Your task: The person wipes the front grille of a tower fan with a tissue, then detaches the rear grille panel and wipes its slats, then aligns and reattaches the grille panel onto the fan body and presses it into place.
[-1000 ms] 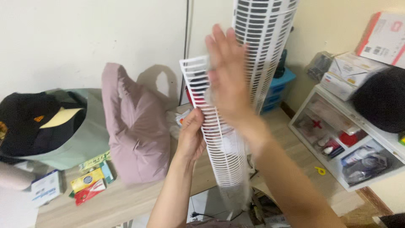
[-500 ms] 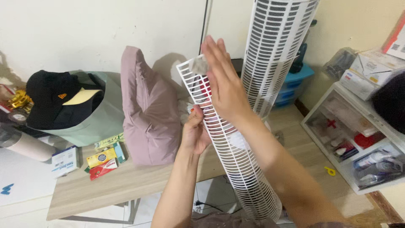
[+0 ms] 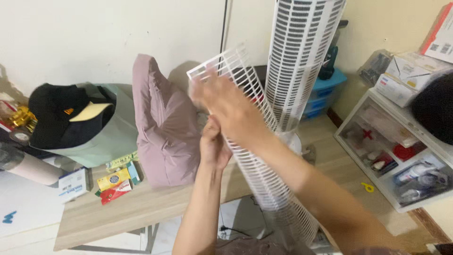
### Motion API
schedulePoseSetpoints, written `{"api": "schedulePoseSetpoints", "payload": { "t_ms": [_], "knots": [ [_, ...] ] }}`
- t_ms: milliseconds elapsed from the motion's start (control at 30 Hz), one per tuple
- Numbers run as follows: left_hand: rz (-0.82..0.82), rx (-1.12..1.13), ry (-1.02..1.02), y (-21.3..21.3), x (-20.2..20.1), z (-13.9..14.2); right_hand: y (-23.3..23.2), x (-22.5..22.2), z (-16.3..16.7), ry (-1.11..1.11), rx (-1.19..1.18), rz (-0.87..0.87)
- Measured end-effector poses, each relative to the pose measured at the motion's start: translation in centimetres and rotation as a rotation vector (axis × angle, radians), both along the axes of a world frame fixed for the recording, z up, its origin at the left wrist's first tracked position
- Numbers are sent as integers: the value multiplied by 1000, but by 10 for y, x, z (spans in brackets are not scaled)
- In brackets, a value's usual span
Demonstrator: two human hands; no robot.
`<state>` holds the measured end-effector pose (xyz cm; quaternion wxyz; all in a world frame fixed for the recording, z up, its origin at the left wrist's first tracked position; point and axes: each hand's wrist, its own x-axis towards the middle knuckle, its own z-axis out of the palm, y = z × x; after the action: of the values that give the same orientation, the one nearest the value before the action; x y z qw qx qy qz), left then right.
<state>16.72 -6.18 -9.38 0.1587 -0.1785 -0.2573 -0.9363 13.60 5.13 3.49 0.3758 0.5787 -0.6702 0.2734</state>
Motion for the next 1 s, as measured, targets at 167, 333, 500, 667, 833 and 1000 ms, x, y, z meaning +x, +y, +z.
{"api": "schedulePoseSetpoints", "payload": {
  "t_ms": [167,333,500,667,833,1000],
  "knots": [
    [-13,66,50,-31,9,1,35,5,-32,13,183,150],
    [-161,55,27,-16,5,-5,32,-46,-12,-306,-222,199],
    [-94,122,11,-19,6,3,39,11,-37,-269,-138,117],
    [-184,52,52,-17,8,2,43,18,-33,-227,-151,49],
    [-198,-30,22,-2,5,3,41,-17,-21,-348,-324,9],
    [-99,20,57,-16,7,13,54,24,-90,-214,-121,3]
  ]
}}
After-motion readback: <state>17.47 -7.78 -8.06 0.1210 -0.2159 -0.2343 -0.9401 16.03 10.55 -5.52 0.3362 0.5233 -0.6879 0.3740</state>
